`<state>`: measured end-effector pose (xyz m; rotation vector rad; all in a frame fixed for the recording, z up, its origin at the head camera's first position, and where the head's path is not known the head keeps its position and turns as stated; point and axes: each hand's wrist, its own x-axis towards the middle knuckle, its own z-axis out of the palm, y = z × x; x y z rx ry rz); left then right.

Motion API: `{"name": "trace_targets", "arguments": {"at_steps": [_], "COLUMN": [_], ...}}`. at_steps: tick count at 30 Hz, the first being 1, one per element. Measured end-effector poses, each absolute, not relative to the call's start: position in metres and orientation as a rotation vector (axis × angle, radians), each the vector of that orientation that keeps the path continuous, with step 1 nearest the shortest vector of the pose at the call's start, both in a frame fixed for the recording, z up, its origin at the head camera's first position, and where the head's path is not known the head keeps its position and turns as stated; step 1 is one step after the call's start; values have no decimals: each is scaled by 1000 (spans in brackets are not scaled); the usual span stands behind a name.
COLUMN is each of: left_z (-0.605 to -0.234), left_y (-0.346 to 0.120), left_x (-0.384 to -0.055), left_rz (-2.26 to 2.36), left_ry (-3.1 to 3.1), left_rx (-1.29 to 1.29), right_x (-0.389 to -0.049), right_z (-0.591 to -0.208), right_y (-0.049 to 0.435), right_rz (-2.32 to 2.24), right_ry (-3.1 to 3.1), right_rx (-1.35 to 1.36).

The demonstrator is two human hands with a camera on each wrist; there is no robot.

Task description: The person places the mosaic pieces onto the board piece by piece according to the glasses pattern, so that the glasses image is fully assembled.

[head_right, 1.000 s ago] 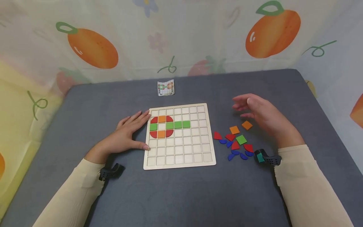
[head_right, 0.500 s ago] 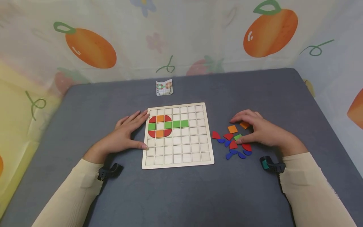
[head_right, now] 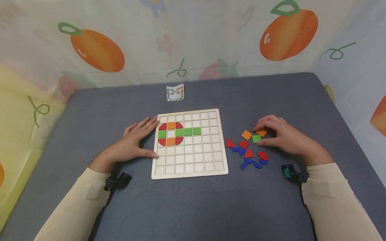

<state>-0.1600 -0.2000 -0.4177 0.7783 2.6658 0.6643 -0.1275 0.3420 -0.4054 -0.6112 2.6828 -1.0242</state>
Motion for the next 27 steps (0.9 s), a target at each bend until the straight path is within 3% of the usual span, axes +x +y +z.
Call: {"name": "trace_targets", "arguments": {"at_steps": [10, 27], "left_z": [-418, -417], "left_y": [-201, -200], "left_x": [-160, -160], "left_rz": [667, 670], "left_ry": [2667, 2661], "left_rx": [784, 775], "right_x": [-127, -121], "right_z": [-406, -396], "right_y": [336, 318], "right_rz": [-1065, -1172], "right_ry": [2790, 2774], "right_rx": [-629, -302]}}
